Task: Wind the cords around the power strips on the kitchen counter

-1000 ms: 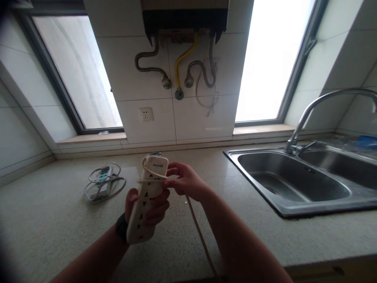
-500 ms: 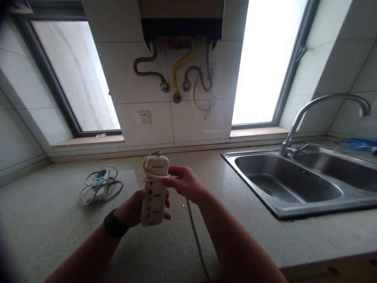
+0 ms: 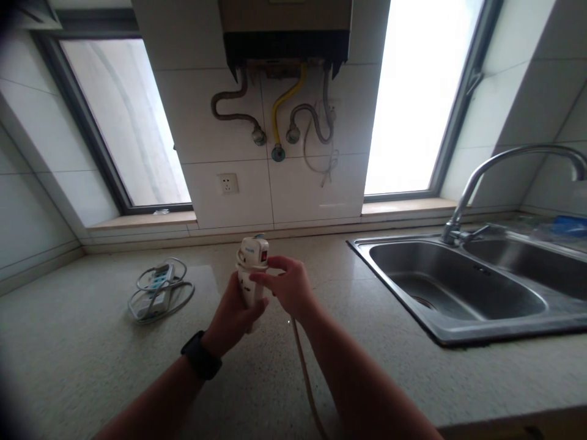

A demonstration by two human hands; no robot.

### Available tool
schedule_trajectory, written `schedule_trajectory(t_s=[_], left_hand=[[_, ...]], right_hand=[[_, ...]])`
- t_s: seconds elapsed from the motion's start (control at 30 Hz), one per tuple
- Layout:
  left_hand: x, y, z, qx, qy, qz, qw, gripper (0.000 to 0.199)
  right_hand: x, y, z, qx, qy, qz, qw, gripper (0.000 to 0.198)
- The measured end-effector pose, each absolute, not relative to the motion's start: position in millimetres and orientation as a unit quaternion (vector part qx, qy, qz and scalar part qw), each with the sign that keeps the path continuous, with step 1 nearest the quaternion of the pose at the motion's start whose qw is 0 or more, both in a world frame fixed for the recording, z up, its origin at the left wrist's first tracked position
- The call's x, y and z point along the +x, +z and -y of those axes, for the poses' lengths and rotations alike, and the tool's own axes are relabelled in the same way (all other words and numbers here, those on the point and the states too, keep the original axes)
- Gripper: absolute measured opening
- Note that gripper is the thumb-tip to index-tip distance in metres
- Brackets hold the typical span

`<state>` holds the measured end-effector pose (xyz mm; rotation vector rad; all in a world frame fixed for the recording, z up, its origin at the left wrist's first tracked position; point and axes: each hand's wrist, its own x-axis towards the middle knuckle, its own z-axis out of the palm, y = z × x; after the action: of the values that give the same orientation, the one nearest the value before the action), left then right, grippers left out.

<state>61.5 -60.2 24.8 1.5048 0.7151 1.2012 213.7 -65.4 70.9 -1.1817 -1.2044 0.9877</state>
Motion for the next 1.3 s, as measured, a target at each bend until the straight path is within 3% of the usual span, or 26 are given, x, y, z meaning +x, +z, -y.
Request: schedule_trajectory(t_s=[0.17, 0.3, 0.37, 0.67, 0.9, 1.13, 1.3], left_hand=[[53.8, 26.7, 57.9, 0.638, 0.508, -0.275, 0.509, 0.061], [56.0, 22.7, 59.0, 0.559, 0.505, -0.268, 0.601, 0.06], [58.2, 21.4, 61.3, 0.524, 0.487, -0.244, 0.655, 0.06], [63.7, 25.9, 74.0, 0.356, 0.428, -0.008, 0.831, 0.054], [57.3, 32.9, 82.9, 0.291, 0.296, 0.146, 0.898, 0.047], [53.9, 32.5, 80.3, 0.27, 0.177, 0.2, 0.925, 0.053], [51.9, 31.0, 67.9, 0.373, 0.219, 0.126, 0.893, 0.059]], right_hand=[[237.7, 80.8, 67.6, -0.448, 0.492, 0.554, 0.5, 0.076], [254.8, 85.7, 69.0, -0.436, 0.531, 0.573, 0.446, 0.049], [259.0, 87.5, 69.9, -0.437, 0.532, 0.583, 0.432, 0.044], [240.6, 81.9, 66.6, -0.391, 0.53, 0.58, 0.48, 0.043], [223.1, 80.3, 68.6, -0.329, 0.567, 0.57, 0.496, 0.06], [213.9, 72.4, 75.7, -0.213, 0.664, 0.546, 0.465, 0.063], [214.1, 70.7, 75.6, -0.241, 0.651, 0.514, 0.504, 0.054]])
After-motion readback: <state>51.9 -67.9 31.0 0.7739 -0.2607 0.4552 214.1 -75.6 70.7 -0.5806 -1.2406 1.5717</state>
